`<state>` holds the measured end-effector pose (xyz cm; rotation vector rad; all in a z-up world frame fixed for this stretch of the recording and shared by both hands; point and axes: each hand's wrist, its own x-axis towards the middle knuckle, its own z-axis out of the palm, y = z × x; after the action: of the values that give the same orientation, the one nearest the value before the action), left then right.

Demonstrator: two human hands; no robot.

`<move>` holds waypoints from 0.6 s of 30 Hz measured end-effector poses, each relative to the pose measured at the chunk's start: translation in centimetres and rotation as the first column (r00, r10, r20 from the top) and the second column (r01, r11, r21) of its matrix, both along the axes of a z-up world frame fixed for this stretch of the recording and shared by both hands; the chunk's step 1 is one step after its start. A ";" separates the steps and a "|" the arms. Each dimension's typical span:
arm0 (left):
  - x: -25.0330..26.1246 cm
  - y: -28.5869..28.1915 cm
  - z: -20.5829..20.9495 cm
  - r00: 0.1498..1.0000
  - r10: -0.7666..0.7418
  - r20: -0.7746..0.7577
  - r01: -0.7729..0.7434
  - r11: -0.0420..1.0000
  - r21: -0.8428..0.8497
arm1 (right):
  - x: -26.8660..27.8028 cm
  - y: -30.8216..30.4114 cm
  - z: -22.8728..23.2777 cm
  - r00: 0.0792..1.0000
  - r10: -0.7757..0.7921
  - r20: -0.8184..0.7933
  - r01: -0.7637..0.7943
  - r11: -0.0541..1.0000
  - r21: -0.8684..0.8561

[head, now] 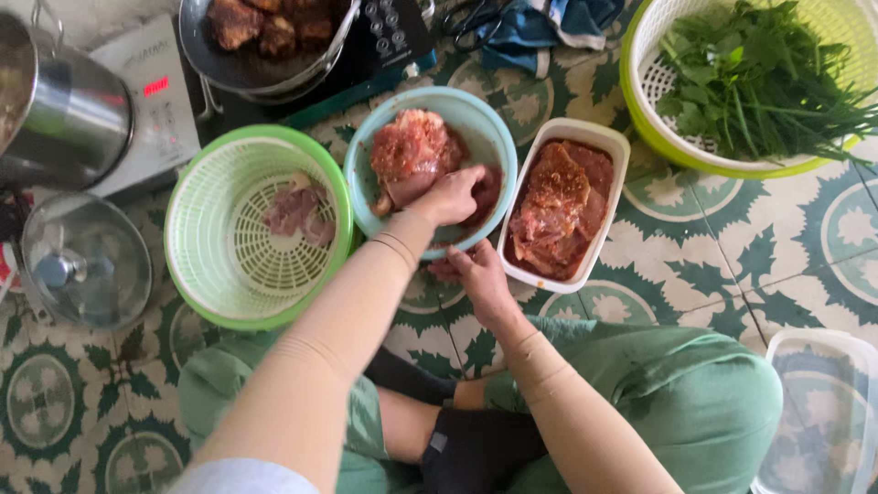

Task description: The person mixes pieces of raw meat with a spice mixture in a bowl by hand, transfering the meat between a container and a plastic basket.

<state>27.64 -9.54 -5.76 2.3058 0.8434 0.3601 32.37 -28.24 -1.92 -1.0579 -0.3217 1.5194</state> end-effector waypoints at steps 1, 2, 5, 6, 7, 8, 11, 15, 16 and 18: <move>-1.0 -0.3 0.7 0.995 -0.061 -0.083 0.041 0.975 -0.219 | 0.1 -0.1 0.0 1.000 0.002 0.012 -0.003 1.000 0.005; -1.9 -0.3 1.7 0.979 -0.141 -0.148 0.066 0.903 -0.425 | 0.1 0.0 0.1 1.000 0.002 0.022 -0.002 1.000 0.016; -3.3 -0.4 5.1 0.870 -0.321 -0.375 0.139 0.889 -0.437 | 0.1 0.1 0.3 1.000 0.010 0.017 -0.011 1.000 0.025; -3.5 -0.4 6.2 0.872 -0.314 -0.374 0.133 0.890 -0.437 | 0.1 0.0 0.4 1.000 0.018 0.018 -0.019 1.000 0.025; -3.8 -0.2 7.3 0.771 -0.310 -0.556 0.091 0.918 -0.387 | 0.1 0.0 0.5 0.999 0.019 0.028 -0.020 0.999 0.032; -3.9 0.0 8.1 0.636 -0.293 -0.714 0.064 0.942 -0.330 | 0.1 0.0 0.5 0.999 0.014 0.038 -0.015 0.999 0.036; -4.6 0.2 7.7 0.535 -0.170 -0.828 0.041 0.984 -0.176 | -0.1 -0.2 0.9 1.000 -0.011 -0.027 0.012 0.999 0.040; -7.2 0.6 4.1 0.636 -0.131 -0.760 0.250 0.967 0.042 | -1.1 -0.3 1.9 0.998 -0.045 -0.051 0.049 0.995 0.084; -7.4 0.7 3.6 0.634 -0.141 -0.760 0.273 0.961 0.050 | -1.3 -0.4 2.1 0.996 -0.057 -0.063 0.062 0.994 0.086; -7.7 0.4 3.8 0.631 -0.149 -0.761 0.294 0.954 0.057 | -1.5 -0.4 2.1 0.995 -0.066 -0.077 0.073 0.994 0.086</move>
<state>19.94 -9.14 -1.94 2.7069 0.8931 -0.7393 30.86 -28.68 0.14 -0.9315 -0.2947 1.4651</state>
